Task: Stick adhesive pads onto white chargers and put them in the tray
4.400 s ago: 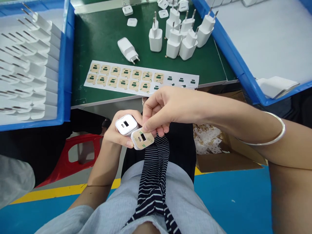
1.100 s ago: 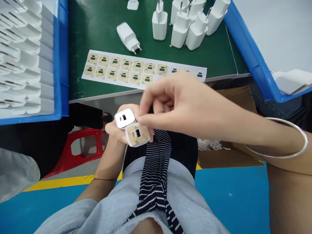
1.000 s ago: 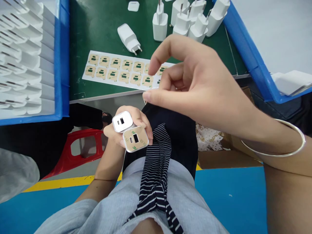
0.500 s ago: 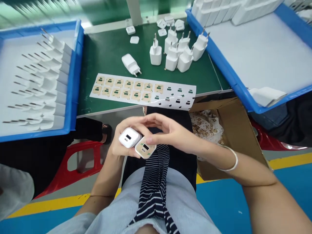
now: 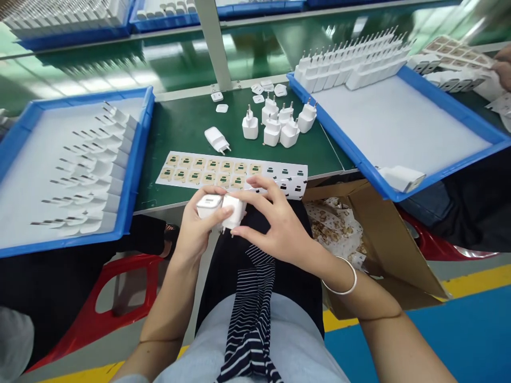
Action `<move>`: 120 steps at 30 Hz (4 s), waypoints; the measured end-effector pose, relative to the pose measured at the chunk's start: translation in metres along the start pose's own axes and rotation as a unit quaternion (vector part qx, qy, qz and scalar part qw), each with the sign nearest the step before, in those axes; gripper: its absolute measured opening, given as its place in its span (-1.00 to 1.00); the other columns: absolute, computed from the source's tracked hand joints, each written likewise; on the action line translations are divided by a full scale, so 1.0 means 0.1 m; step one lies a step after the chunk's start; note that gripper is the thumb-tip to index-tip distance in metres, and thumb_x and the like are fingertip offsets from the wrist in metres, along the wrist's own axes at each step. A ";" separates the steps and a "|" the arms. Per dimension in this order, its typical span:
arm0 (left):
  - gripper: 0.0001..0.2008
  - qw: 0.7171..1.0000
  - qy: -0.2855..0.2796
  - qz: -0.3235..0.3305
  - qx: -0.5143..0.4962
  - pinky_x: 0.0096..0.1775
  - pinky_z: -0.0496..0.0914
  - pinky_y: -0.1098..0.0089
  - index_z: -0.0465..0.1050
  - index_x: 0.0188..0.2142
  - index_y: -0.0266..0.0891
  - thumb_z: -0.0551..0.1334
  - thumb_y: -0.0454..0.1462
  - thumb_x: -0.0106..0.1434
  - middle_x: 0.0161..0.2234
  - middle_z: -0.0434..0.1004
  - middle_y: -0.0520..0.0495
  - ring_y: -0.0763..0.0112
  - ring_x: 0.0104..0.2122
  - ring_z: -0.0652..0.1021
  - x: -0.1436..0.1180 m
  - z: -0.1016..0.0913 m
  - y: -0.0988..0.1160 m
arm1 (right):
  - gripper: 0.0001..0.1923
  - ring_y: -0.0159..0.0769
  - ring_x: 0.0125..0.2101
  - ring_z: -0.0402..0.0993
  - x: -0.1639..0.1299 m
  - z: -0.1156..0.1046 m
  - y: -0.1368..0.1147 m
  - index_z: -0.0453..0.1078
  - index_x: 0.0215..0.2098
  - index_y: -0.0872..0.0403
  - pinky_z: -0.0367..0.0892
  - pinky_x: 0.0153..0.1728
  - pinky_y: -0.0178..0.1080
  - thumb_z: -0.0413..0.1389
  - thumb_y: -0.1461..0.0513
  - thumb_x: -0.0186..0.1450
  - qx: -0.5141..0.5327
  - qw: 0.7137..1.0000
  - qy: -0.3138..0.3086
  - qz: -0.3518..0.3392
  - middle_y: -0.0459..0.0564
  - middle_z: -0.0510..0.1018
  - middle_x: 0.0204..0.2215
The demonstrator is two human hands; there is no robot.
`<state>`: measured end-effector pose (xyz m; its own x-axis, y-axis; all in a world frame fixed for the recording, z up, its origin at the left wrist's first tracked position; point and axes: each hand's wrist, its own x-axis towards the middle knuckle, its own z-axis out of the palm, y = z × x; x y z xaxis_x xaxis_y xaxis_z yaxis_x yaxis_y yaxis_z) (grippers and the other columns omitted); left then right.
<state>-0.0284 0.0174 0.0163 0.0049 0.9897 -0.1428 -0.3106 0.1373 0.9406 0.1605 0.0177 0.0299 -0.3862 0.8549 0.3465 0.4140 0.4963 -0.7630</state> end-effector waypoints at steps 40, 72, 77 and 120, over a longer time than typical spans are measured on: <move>-0.62 0.920 -0.027 0.267 0.286 0.13 0.45 0.18 0.54 -0.01 -0.14 0.34 -0.40 0.16 0.02 0.60 -0.13 0.20 0.03 0.60 -0.01 -0.37 -0.18 | -0.70 0.03 -0.03 0.59 0.90 -0.15 0.27 0.58 -0.03 0.07 0.48 0.00 0.06 0.11 0.34 0.32 -0.260 0.965 -0.016 0.018 0.14 0.66 -0.04; -0.26 0.799 -0.069 0.302 0.516 -0.07 0.58 0.23 0.27 0.33 -0.09 0.19 -0.49 0.16 0.44 0.14 -0.22 0.00 0.29 0.43 0.20 0.02 -0.47 | -0.95 -0.45 -0.51 0.52 0.44 -0.57 0.58 0.60 -0.40 0.01 0.49 -0.41 -0.35 0.35 0.28 0.16 0.307 0.909 0.175 0.221 -0.14 0.60 -0.53; -0.44 0.852 -0.051 0.368 0.369 0.28 0.35 0.03 0.35 0.24 -0.10 0.35 -0.32 0.27 0.26 0.32 -0.23 0.09 0.28 0.40 0.28 0.06 -0.41 | -0.93 -0.42 -0.48 0.57 0.29 -0.51 0.42 0.61 -0.42 0.02 0.56 -0.37 -0.35 0.38 0.28 0.14 0.334 0.906 0.139 0.219 -0.13 0.64 -0.49; -0.48 0.908 -0.199 0.329 0.168 0.05 0.46 0.09 0.25 0.25 -0.02 0.31 -0.18 0.35 -0.01 0.47 -0.14 0.17 -0.01 0.52 -0.04 -0.06 -0.29 | -0.89 -0.45 -0.61 0.46 0.02 0.02 -0.18 0.56 -0.45 0.04 0.46 -0.56 -0.37 0.38 0.27 0.17 0.445 0.850 0.073 0.272 -0.16 0.56 -0.61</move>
<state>-0.0252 0.0092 -0.0127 0.2875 0.7889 0.5431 -0.0642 -0.5499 0.8328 0.1504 0.0099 0.0434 -0.2047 0.9629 -0.1757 -0.3139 -0.2346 -0.9200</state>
